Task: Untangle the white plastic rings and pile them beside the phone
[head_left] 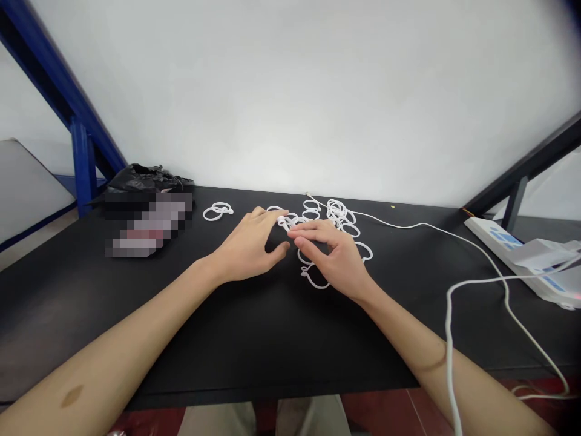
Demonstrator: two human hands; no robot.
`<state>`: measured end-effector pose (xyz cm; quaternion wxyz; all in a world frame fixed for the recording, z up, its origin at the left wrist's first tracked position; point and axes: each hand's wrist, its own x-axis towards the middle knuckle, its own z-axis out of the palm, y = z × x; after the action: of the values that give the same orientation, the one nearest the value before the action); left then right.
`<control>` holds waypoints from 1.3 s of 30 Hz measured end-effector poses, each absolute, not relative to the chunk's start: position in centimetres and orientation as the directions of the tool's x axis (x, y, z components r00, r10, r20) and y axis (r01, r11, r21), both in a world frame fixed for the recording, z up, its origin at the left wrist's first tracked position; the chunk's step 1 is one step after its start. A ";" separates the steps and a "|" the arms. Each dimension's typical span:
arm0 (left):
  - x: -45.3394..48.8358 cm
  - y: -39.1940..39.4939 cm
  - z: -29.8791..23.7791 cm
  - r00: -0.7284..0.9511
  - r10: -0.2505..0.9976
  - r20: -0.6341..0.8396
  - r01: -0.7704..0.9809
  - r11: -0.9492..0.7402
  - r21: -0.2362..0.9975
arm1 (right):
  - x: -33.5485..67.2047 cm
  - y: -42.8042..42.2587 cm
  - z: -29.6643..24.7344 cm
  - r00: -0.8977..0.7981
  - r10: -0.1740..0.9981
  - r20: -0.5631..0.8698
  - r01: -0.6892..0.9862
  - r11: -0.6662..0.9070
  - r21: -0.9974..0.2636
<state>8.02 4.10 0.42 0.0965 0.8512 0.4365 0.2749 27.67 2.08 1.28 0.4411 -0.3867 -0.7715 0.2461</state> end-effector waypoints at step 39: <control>8.8 3.6 0.9 0.477 0.681 0.555 0.590 -0.717 0.372 | 28.2 3.2 0.6 -0.204 0.736 0.645 0.519 0.640 -0.566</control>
<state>8.83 3.62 0.88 0.0649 0.8569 0.3708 0.3522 28.17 3.19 0.59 0.4804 -0.4087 -0.7677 0.1132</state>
